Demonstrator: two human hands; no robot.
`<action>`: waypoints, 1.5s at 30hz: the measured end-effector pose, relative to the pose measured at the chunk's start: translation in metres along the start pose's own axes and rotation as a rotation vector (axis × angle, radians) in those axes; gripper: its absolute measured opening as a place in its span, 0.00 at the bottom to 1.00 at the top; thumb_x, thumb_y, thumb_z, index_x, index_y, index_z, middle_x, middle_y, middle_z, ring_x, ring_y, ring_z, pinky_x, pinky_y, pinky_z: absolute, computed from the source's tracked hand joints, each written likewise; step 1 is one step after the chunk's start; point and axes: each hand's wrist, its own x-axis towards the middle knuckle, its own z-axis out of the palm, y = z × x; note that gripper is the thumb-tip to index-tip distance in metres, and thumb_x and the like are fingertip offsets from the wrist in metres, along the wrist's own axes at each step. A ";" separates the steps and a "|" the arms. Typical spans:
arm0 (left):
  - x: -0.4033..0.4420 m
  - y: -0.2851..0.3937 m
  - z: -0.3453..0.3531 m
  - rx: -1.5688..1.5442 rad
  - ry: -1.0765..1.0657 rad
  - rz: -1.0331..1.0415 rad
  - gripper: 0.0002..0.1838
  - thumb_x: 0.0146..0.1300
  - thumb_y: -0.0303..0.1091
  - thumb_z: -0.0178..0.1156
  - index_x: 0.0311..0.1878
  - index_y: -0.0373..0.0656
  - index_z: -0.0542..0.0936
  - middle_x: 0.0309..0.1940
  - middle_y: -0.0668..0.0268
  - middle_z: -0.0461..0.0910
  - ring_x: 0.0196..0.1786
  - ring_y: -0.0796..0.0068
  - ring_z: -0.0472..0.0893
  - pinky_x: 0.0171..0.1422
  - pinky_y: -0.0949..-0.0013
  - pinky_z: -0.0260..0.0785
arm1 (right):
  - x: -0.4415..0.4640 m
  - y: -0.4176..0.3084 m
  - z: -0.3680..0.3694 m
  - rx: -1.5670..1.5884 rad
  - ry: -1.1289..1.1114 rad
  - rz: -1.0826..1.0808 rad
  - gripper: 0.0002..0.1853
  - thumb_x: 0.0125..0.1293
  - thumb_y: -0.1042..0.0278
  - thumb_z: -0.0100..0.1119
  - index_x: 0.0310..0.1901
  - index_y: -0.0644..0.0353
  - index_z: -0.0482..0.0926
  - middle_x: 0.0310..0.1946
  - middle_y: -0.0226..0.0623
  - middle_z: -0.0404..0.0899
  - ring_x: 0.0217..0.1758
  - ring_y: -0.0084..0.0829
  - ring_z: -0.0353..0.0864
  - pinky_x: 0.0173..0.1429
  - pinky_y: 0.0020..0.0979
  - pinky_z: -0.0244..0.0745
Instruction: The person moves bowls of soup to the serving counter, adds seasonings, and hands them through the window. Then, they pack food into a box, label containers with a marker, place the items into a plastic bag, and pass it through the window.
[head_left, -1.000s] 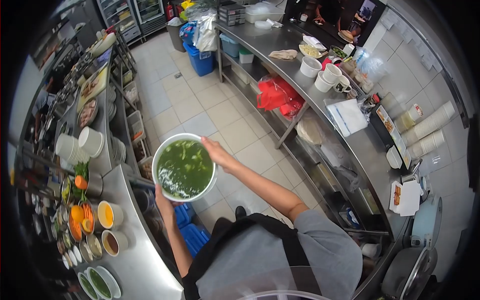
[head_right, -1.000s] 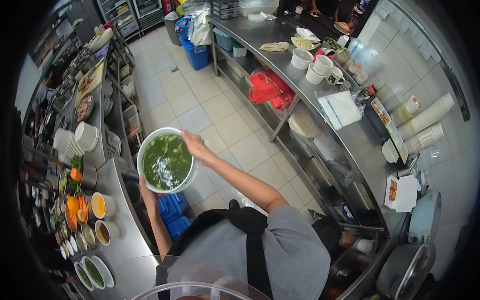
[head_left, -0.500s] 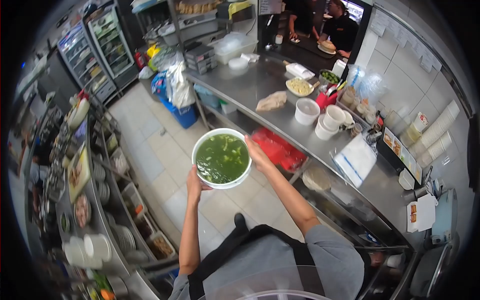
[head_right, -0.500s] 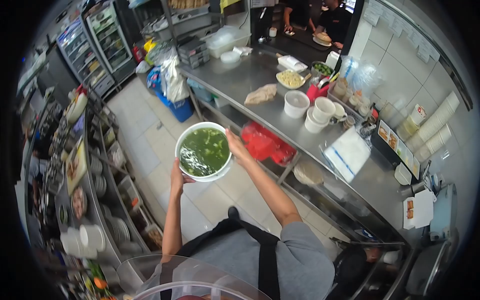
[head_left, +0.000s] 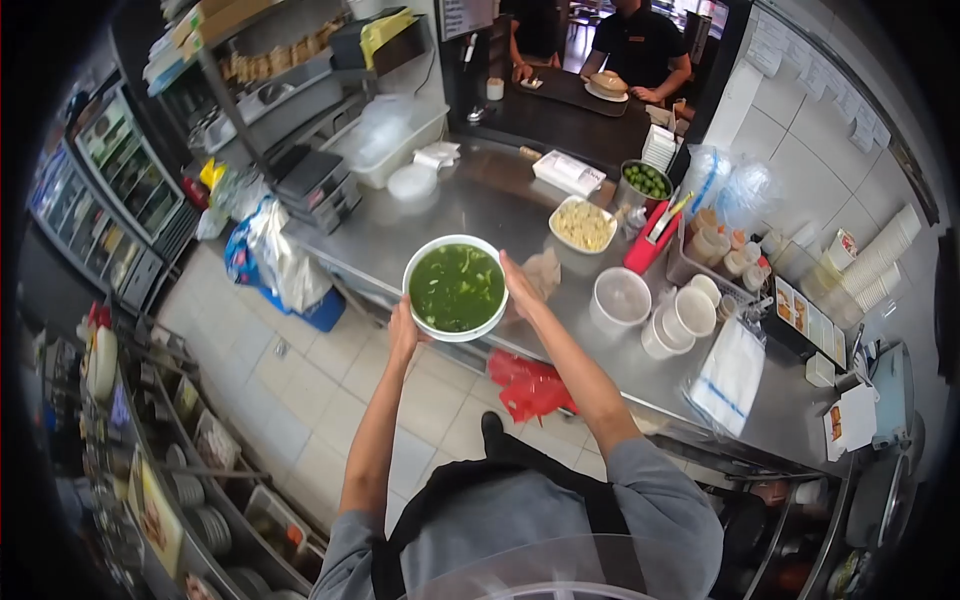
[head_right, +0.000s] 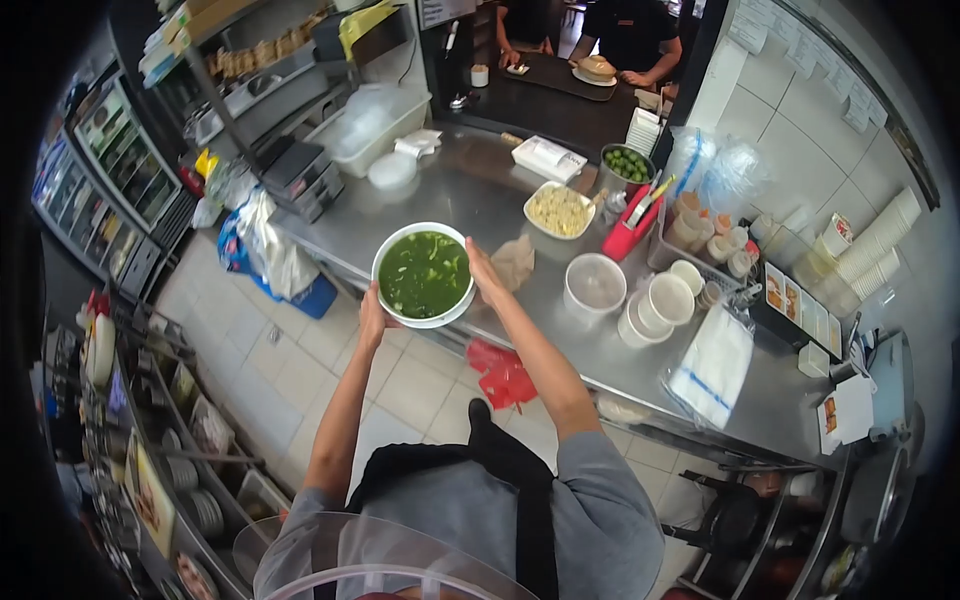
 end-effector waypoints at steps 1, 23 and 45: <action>0.027 -0.005 0.002 -0.004 -0.026 -0.009 0.37 0.63 0.58 0.38 0.53 0.26 0.65 0.39 0.44 0.74 0.24 0.55 0.81 0.19 0.66 0.77 | 0.024 0.003 -0.005 0.010 -0.043 0.029 0.33 0.69 0.43 0.33 0.60 0.66 0.65 0.60 0.42 0.65 0.64 0.33 0.61 0.66 0.31 0.53; 0.185 0.006 0.013 -0.164 -0.441 -0.281 0.36 0.64 0.60 0.36 0.60 0.34 0.56 0.47 0.43 0.71 0.46 0.49 0.78 0.44 0.58 0.77 | 0.069 0.035 -0.047 -0.948 1.293 -0.265 0.09 0.54 0.67 0.58 0.36 0.61 0.80 0.29 0.48 0.77 0.35 0.45 0.76 0.45 0.40 0.70; 0.125 -0.004 0.035 -0.400 -0.511 -0.411 0.40 0.62 0.63 0.37 0.63 0.36 0.52 0.53 0.42 0.66 0.53 0.48 0.73 0.56 0.55 0.70 | 0.059 0.070 0.020 -0.713 0.680 -0.088 0.07 0.53 0.72 0.56 0.33 0.61 0.81 0.26 0.47 0.77 0.33 0.45 0.77 0.40 0.36 0.70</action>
